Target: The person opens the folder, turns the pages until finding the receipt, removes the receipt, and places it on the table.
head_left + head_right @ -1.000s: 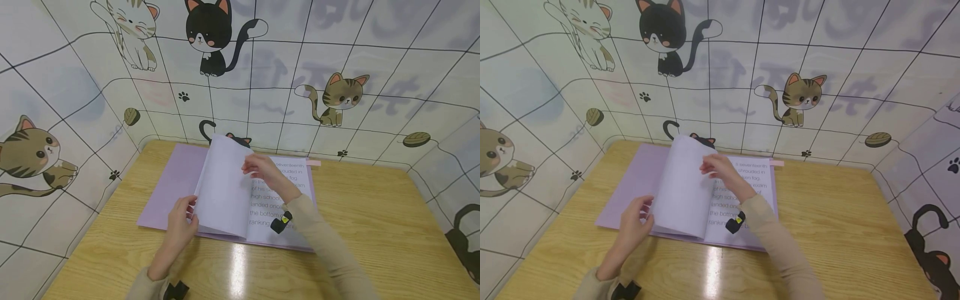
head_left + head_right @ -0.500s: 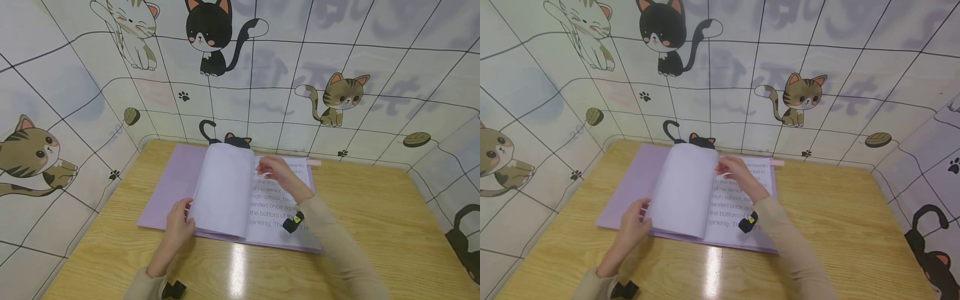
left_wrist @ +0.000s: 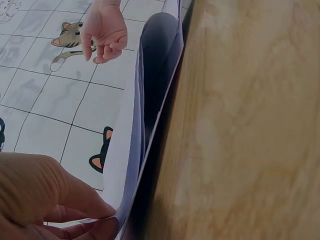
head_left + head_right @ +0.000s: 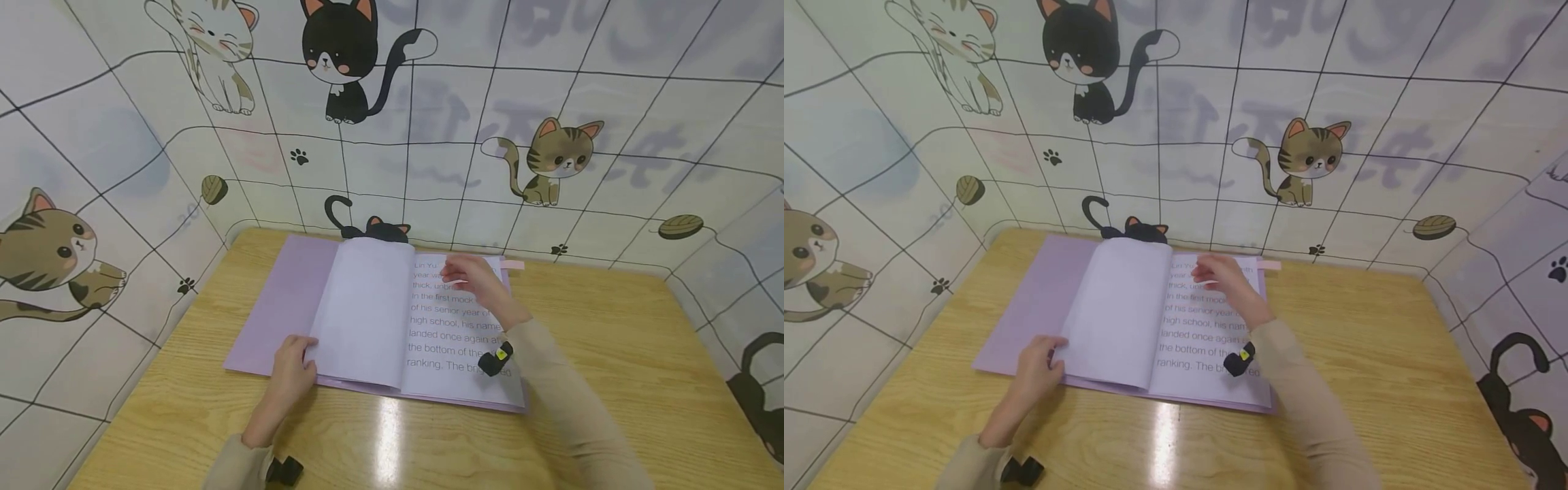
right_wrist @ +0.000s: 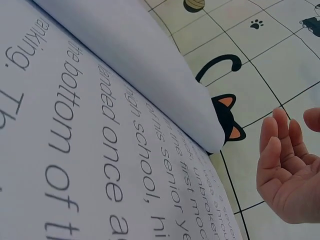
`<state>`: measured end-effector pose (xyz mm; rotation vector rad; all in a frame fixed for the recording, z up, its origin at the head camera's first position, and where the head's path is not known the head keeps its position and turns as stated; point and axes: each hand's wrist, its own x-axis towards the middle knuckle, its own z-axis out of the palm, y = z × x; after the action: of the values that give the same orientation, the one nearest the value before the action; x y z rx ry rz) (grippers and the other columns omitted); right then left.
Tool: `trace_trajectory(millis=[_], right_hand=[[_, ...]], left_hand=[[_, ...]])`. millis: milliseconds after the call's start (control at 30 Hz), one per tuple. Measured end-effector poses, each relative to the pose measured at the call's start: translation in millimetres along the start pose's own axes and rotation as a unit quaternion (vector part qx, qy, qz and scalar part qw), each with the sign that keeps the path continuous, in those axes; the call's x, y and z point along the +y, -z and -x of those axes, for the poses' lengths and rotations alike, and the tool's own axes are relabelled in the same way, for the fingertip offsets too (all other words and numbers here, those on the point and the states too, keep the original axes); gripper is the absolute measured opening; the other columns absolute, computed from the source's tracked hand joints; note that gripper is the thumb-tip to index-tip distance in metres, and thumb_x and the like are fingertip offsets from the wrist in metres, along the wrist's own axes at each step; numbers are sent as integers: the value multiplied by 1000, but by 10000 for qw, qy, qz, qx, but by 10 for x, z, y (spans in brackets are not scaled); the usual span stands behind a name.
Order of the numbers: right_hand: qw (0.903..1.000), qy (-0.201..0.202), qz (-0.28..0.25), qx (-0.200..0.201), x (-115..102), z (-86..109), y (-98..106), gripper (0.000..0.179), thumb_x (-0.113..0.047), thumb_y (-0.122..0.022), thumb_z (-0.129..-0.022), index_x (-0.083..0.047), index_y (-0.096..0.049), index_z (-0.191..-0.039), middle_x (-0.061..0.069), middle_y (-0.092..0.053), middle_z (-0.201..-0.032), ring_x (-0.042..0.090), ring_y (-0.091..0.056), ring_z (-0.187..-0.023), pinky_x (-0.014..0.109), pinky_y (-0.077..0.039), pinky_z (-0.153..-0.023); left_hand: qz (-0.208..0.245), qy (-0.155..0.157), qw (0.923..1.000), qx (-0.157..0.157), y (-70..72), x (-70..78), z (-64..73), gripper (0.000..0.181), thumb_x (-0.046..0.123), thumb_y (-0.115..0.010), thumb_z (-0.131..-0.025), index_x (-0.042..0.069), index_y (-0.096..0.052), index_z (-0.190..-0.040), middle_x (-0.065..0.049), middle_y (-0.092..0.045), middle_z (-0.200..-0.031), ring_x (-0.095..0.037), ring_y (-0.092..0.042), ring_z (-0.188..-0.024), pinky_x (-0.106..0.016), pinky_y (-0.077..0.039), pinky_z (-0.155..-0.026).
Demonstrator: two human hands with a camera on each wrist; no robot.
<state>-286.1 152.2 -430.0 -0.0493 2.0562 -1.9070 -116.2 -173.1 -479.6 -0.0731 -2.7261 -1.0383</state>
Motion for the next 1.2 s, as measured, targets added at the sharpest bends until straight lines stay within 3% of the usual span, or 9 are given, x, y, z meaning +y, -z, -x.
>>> trace_trajectory(millis=[267, 400, 600, 767, 1000, 1200], right_hand=[[9989, -178, 143, 408, 97, -56, 218, 28, -22, -49, -96, 1, -50, -112, -4, -64, -81, 8, -62, -74, 21, -48, -66], [9975, -243, 400, 526, 105, -59, 325, 38, -22, -48, -96, 7, -46, -121, -4, -63, -83, 9, -62, -76, 24, -48, -72], [9921, -568, 785, 801, 65, -101, 489, 48, -24, -48, -96, 7, -42, -132, 12, -60, -110, 19, -59, -96, 35, -45, -89], [9885, -740, 997, 862, 36, -178, 626, 47, -23, -45, -96, 5, -41, -134, 22, -47, -133, 32, -47, -119, 40, -40, -98], [9812, -813, 1281, 1195, 7, -235, 767, 51, -22, -46, -96, 4, -36, -138, 22, -42, -137, 34, -42, -122, 38, -40, -96], [9775, -783, 1513, 1243, 27, -246, 858, 53, -26, -43, -97, 4, -34, -140, 22, -40, -137, 35, -39, -121, 41, -37, -98]], left_hand=[[-165, 1, 9998, -93, -51, -72, -9, 29, -19, -57, -66, -15, -63, -94, -27, -58, -93, -40, -58, -87, -48, -50, -74], [-177, -60, 9998, -69, -74, -101, -11, 29, -18, -57, -65, -15, -63, -93, -26, -58, -91, -43, -58, -87, -50, -50, -75], [-180, -82, 9998, -80, -85, -123, -22, 29, -18, -57, -64, -15, -64, -93, -25, -57, -90, -42, -58, -86, -49, -50, -74], [-187, -30, 9997, -128, -85, -127, -30, 29, -18, -57, -65, -15, -64, -93, -25, -57, -90, -40, -57, -85, -49, -50, -73], [-270, 114, 9992, -264, -88, -140, -34, 29, -17, -58, -67, -15, -64, -94, -25, -56, -92, -41, -57, -87, -49, -50, -75], [-341, 195, 9986, -344, -86, -128, -37, 28, -17, -59, -67, -15, -64, -95, -26, -54, -95, -40, -57, -88, -48, -50, -75]])
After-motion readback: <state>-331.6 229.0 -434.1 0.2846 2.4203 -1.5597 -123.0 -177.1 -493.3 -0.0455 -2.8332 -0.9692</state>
